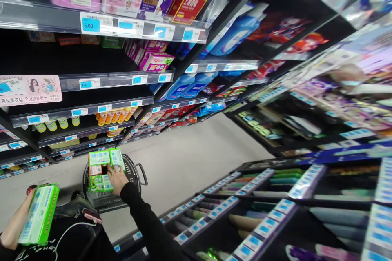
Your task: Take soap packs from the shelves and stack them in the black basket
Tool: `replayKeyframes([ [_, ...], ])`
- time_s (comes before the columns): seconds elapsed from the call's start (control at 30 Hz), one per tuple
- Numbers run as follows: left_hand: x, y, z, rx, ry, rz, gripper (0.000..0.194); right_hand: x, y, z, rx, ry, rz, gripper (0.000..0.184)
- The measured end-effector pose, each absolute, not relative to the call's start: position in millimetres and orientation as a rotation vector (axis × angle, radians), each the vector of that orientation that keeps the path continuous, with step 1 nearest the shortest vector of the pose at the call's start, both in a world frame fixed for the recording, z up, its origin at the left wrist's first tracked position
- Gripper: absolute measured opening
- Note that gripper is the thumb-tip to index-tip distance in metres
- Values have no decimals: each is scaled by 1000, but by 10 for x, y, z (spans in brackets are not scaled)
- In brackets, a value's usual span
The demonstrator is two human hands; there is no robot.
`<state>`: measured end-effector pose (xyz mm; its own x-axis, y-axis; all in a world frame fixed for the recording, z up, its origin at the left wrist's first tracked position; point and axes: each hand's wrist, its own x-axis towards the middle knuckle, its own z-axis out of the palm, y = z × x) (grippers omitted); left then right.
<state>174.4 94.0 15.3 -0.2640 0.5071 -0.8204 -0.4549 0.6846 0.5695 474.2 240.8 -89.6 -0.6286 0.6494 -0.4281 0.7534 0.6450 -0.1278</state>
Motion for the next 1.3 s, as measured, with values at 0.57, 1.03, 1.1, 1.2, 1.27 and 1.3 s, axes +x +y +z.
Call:
replayKeyframes([
  [0.57, 1892, 1026, 298, 404, 1563, 1109, 83, 3918, 1645, 181, 1672, 2348, -1988, 44],
  [1.03, 2020, 1212, 347, 276, 955, 1546, 77, 3427, 1451, 652, 1598, 3420, -333, 32],
  [1.1, 1980, 1200, 305, 242, 789, 1543, 78, 3391, 1453, 704, 1327, 3616, 1, 32],
  [1.2, 1902, 1168, 293, 244, 687, 1545, 84, 3381, 1474, 742, 1162, 3752, -228, 36],
  [1.27, 1855, 1135, 306, 250, 684, 1553, 97, 3399, 1465, 704, 1255, 3689, -683, 56],
  [1.3, 1835, 1118, 309, 261, 692, 1558, 103, 3411, 1452, 666, 1341, 3597, -927, 67],
])
